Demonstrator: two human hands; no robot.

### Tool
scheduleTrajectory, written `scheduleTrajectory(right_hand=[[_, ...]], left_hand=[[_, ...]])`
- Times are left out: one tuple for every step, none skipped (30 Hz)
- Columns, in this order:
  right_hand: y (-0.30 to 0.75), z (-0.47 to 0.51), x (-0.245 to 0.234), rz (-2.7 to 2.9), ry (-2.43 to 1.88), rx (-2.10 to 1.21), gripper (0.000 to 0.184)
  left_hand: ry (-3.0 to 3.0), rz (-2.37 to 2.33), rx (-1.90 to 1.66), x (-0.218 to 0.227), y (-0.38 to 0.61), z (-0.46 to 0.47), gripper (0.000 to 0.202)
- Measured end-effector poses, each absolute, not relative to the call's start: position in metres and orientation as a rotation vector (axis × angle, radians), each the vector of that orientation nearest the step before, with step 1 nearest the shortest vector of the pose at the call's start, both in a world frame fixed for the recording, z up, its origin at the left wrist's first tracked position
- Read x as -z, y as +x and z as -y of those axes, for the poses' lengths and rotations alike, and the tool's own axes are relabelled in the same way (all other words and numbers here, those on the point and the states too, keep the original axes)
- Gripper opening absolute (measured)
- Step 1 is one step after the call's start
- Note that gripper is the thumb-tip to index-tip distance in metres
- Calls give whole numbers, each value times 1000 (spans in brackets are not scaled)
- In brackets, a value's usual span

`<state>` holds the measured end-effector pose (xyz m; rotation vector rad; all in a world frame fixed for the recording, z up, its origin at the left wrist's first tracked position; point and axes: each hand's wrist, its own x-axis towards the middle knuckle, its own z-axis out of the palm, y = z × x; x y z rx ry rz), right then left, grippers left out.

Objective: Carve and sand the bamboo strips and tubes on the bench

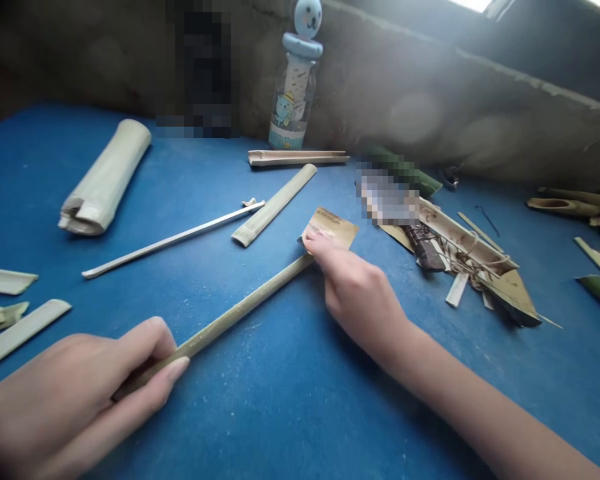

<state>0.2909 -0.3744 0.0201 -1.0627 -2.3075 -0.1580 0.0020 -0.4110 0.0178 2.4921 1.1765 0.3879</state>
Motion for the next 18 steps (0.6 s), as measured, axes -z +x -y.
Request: scheduleTrajectory(right_hand=[[290,375,-21,2312,-1049,135,44],[287,377,-22,2357,-927,83,43],[285,379,-22,2420,-774,39,42],[284,380,-22,2455,-659,3,41],[285,378,-21,2470,-631,-19,39],[289,373,-19,2443,-708,18,38],[295,367,-18,2374,-864,105,38],[301,362,-17,2306,-1041,195,38],[305,358,-16,2263,-1182,268,38],[308,357,-17,2277,-1263,308,42],[307,360,-18,2333,-1249,340,47],[304,367,-20,2407,-1184,344,50],[299,375,-22,2471,-1097,333,51],[293,383,-24,2514,-1025,306,51],[288,390,-26,2537,-979,260,51],[285,393,-27,2541,-956,210,50],[283,393,-27,2532,-942,156,49],[284,390,-26,2516,-926,96,49]], left_hand=[[2499,-1174,-388,-18,2,411,23],[2519,-1163,-404,-19,2,412,24],[2538,-1151,-427,-19,2,413,25],[2541,-1143,-445,-19,2,413,26],[2521,-1146,-452,-20,2,414,28],[2483,-1164,-444,-20,3,414,29],[2439,-1193,-425,-21,3,414,30],[2410,-1218,-407,-21,3,414,30],[2409,-1227,-402,-21,3,414,29],[2437,-1214,-415,-20,3,414,27],[2485,-1183,-433,-19,2,415,25],[2539,-1142,-453,-18,2,415,23],[2582,-1105,-466,-18,2,416,23],[2603,-1086,-469,-18,2,416,24],[2598,-1088,-461,-19,3,416,26],[2570,-1107,-447,-21,4,416,28],[2521,-1136,-433,-24,6,414,29],[2453,-1167,-419,-28,8,413,31]])
